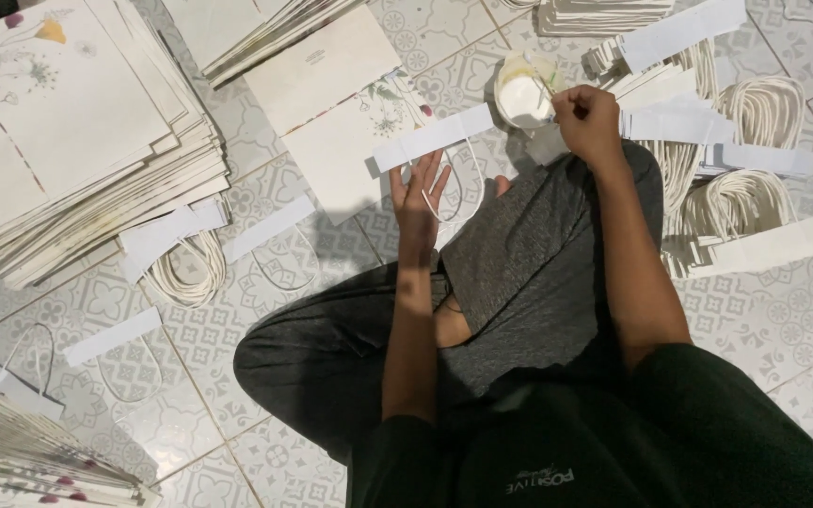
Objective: The person sits on the floor and assembles paper bags by applying glue to a white paper strip, attaching a twisted paper handle, and pressing it into place. They repeat this process for multiple bags, stacking completed units aside.
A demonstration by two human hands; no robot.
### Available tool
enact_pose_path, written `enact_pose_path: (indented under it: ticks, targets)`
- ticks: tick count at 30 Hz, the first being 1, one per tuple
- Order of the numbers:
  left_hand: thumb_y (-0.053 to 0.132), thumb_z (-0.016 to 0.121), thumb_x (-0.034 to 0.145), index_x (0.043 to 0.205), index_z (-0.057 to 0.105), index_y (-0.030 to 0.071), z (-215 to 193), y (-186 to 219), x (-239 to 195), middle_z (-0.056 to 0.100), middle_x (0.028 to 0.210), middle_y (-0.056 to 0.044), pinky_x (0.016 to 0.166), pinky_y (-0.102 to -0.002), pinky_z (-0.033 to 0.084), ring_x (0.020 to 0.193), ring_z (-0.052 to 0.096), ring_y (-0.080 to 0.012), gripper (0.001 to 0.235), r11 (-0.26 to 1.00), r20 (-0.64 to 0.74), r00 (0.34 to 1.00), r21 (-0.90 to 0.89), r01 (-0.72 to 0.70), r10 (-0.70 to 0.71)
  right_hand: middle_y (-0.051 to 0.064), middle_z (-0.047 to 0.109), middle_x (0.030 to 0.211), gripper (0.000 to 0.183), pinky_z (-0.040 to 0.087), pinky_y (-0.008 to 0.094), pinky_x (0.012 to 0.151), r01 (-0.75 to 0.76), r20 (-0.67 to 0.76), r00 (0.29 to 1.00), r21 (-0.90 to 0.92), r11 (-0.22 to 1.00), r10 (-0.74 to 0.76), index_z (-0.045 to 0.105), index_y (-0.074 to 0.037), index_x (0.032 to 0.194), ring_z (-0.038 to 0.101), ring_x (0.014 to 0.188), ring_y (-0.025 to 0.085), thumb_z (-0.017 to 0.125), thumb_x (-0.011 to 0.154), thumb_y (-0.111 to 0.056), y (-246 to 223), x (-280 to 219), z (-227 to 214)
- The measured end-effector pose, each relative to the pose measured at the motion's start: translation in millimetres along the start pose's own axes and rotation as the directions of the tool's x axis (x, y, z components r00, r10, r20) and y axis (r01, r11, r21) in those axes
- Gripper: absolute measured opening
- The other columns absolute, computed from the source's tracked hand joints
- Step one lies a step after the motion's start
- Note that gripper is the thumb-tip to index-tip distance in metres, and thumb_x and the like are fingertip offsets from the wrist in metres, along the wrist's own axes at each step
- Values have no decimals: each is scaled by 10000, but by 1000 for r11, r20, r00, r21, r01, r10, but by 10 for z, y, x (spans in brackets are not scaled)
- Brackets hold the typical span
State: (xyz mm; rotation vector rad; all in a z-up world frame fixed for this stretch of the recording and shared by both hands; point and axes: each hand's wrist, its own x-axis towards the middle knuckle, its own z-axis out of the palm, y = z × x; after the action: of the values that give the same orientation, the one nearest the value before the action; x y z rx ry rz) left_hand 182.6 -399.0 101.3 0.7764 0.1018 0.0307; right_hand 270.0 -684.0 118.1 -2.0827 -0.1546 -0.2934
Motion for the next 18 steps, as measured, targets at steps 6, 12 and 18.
enact_pose_path:
  ticks: [6, 12, 18]
  targets:
    - [202, 512, 1130, 1577, 296, 85, -210, -256, 74, 480, 1507, -323, 1195, -589, 384, 1446, 435, -443, 510, 988, -82, 997, -150, -21, 9, 213, 663, 784, 146, 494, 402, 621, -74, 162, 986, 200, 977, 41, 710, 22, 1067, 590, 733, 218, 571, 1039, -12, -524, -480, 650]
    - [188, 492, 1132, 1549, 339, 116, -180, -271, 52, 470, 1502, -341, 1188, -610, 372, 1445, 417, -466, 451, 992, -109, 994, -117, -44, 31, 146, 669, 700, 163, 450, 329, 563, -54, 218, 976, 222, 974, 5, 743, -19, 986, 578, 648, 178, 582, 1009, -23, -922, -723, 1169]
    - [173, 473, 1133, 1520, 345, 97, -161, -250, 74, 458, 1484, -388, 1159, -637, 368, 1434, 402, -505, 415, 994, -131, 991, -96, -46, 34, 69, 615, 656, 113, 428, 280, 557, -89, 210, 977, 247, 965, 36, 734, -34, 958, 529, 628, 127, 629, 1000, -43, -853, -727, 1226]
